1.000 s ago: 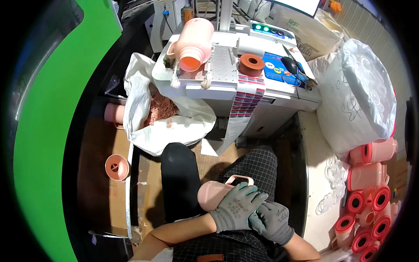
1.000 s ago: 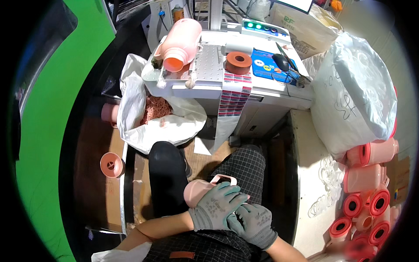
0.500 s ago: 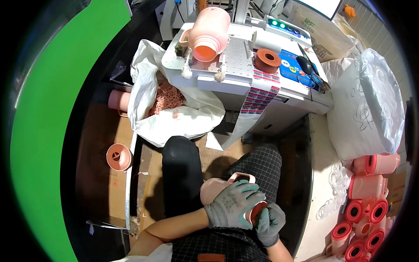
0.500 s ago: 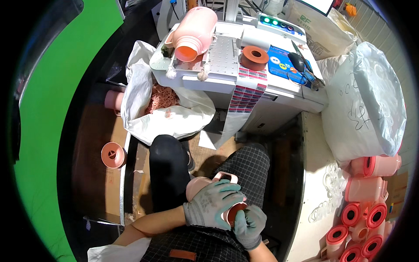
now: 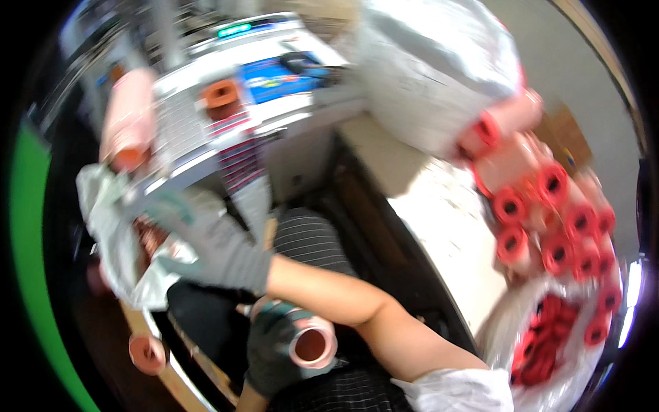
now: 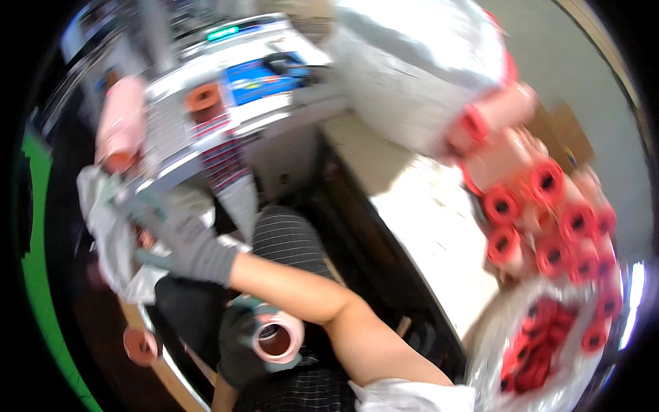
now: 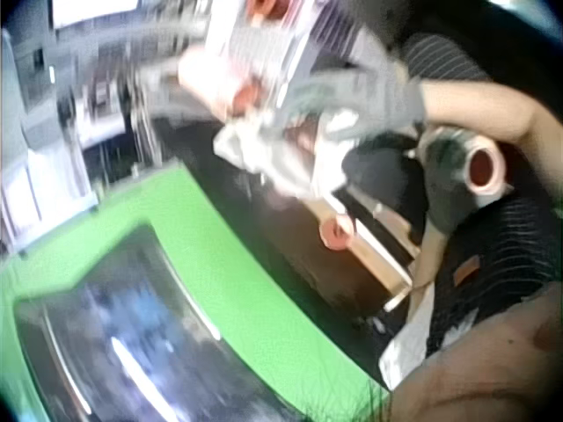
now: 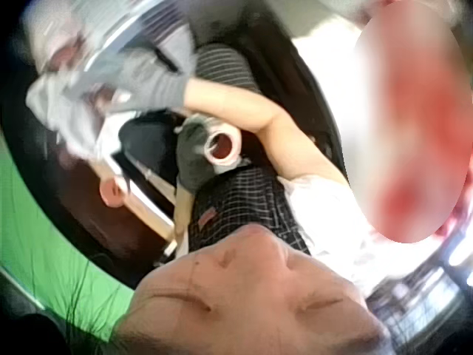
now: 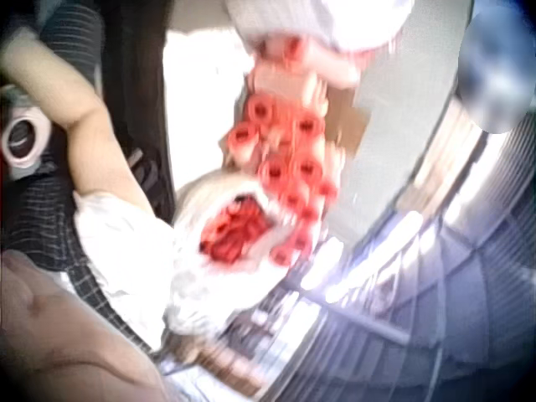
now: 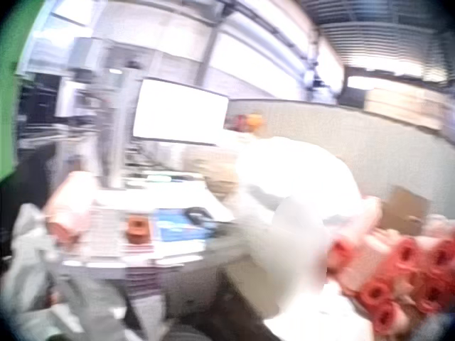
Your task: The person sits on the floor and repeatedly picks up pink plastic containers from a nearby pile. They apply a label from a roll to the side of each container and then place the labeled item onto a table. The process is repeated for multiple units.
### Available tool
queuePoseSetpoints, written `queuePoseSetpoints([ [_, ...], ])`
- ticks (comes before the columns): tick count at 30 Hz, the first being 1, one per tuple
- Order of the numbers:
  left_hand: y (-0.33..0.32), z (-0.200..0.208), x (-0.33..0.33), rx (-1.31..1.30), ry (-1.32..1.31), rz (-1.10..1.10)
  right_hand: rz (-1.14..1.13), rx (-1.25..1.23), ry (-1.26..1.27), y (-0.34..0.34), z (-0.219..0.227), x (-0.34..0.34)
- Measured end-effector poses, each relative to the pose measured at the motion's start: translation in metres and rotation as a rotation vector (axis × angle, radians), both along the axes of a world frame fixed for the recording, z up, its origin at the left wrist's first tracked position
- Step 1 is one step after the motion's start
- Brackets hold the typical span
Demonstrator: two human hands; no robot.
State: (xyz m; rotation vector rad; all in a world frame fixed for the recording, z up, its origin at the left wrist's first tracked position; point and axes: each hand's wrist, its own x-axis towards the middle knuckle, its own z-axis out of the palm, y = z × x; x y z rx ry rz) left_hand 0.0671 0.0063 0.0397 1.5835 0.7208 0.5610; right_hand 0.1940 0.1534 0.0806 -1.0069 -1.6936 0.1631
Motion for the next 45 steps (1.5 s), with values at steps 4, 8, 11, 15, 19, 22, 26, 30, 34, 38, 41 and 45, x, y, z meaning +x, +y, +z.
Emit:
queuePoseSetpoints([
  [4, 0.018, 0.015, 0.014, 0.525, -0.020, -0.003, -0.057, -0.141, 0.117, -0.053, -0.038, 0.069],
  [8, 0.038, -0.006, -0.008, 0.531, 0.007, -0.042, -0.437, -0.319, 0.206, -0.188, -0.087, 0.162],
  [11, 0.037, -0.016, -0.007, 0.462, 0.074, -0.008, -0.962, -0.409, 0.446, -0.293, -0.120, 0.235],
  [15, 0.035, -0.018, 0.014, 0.307, 0.010, 0.030, -1.460, -0.432, 0.142, -0.363, -0.090, 0.325],
  [19, 0.041, -0.015, 0.026, 0.499, 0.045, -0.028, -1.526, -0.709, -0.029, -0.362, -0.081, 0.379],
  [22, 0.037, -0.011, 0.030, 0.420, 0.008, -0.025, -1.513, -0.937, -0.209, -0.340, -0.093, 0.406],
  [26, 0.040, 0.007, 0.035, 0.719, 0.089, -0.019, -1.437, -0.800, -0.294, -0.345, -0.087, 0.414],
  [30, 0.046, 0.013, 0.041, 0.866, 0.117, 0.008, -1.308, -0.557, -0.084, -0.312, -0.070, 0.358],
  [34, 0.044, -0.001, 0.042, 0.963, -0.075, 0.146, -0.488, -0.649, 0.905, -0.229, -0.026, 0.226],
  [38, 0.044, 0.011, 0.035, 1.097, 0.023, 0.042, 0.147, -0.979, 1.060, -0.175, 0.003, 0.128],
  [41, 0.043, 0.010, 0.021, 1.095, 0.134, 0.007, 0.089, -0.843, 0.717, -0.170, -0.011, 0.105],
  [45, 0.038, 0.008, 0.020, 1.128, 0.141, 0.029, 0.017, -0.789, 0.638, -0.171, -0.019, 0.097],
])
